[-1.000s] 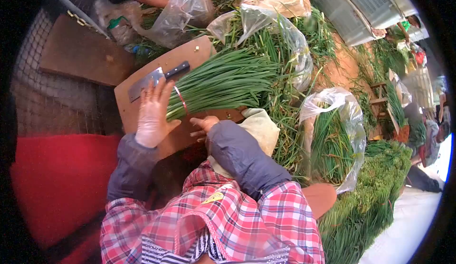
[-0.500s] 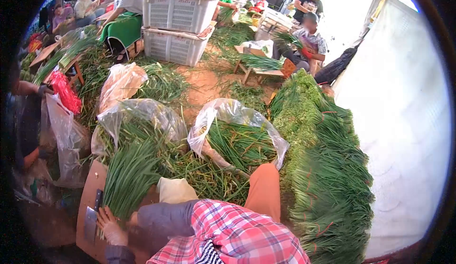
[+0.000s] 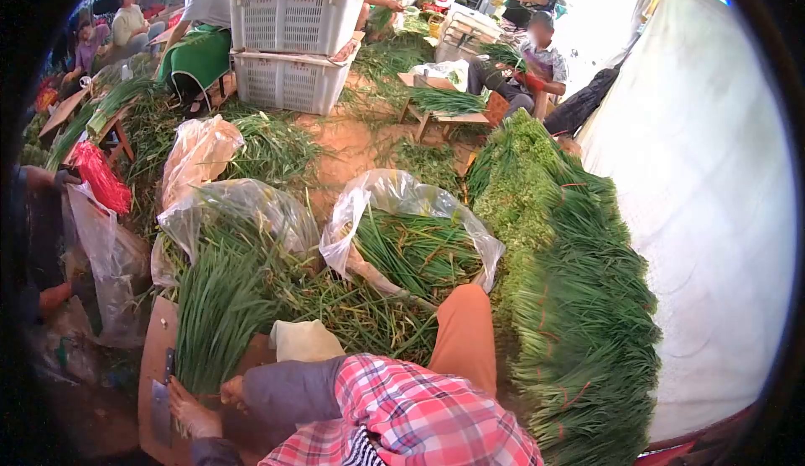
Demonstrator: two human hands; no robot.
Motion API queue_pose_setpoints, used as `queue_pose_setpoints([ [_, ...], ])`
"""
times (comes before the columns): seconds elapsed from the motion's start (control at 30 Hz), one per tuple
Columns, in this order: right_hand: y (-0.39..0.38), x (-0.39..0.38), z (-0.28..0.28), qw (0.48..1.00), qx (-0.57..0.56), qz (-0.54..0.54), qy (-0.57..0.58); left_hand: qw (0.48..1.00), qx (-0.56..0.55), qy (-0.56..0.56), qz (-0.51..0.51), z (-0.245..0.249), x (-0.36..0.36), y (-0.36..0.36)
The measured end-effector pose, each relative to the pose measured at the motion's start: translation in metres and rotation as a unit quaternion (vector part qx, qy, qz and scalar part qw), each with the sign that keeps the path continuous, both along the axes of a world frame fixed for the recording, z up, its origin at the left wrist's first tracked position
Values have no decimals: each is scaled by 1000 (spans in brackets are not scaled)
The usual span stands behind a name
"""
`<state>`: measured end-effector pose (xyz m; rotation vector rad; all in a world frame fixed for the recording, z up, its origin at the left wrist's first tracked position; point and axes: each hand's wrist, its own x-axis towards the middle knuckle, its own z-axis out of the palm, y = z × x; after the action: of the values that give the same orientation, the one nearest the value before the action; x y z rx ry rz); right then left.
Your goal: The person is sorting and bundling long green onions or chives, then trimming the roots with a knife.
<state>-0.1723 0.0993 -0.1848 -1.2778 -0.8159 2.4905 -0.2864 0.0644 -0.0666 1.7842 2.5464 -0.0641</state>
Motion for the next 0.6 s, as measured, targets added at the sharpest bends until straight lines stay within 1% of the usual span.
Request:
queue_pose_setpoints([
  [0.03,1,1,12,999,-42,-15,-9,1000,-13,-10,4,5,3,3],
  [0.1,0,-3,22,995,-76,10,-58,999,-42,-27,12,17,4,7],
  [0.13,1,-6,26,992,-93,20,-79,999,-38,-31,17,16,2,8],
  [0.23,-5,2,30,999,20,18,22,998,-31,-36,30,1,-6,12],
  [0.27,-9,6,34,998,50,16,20,998,-33,-29,36,-5,-8,11],
  [0.33,-13,12,65,994,106,13,14,999,-26,-1,39,-23,-11,9],
  [0.43,-10,-1,75,975,219,46,11,997,11,70,27,-48,-16,6],
  [0.47,-7,-6,83,966,252,55,-16,992,-48,107,38,-49,-19,8],
  [0.5,-3,-11,95,956,284,64,-44,988,-45,145,35,-61,-27,6],
  [0.57,1,-41,71,924,378,1,-60,976,-37,213,31,-93,-36,-1],
  [0.6,5,-50,73,913,402,-7,-65,975,-53,212,34,-93,-37,1],
])
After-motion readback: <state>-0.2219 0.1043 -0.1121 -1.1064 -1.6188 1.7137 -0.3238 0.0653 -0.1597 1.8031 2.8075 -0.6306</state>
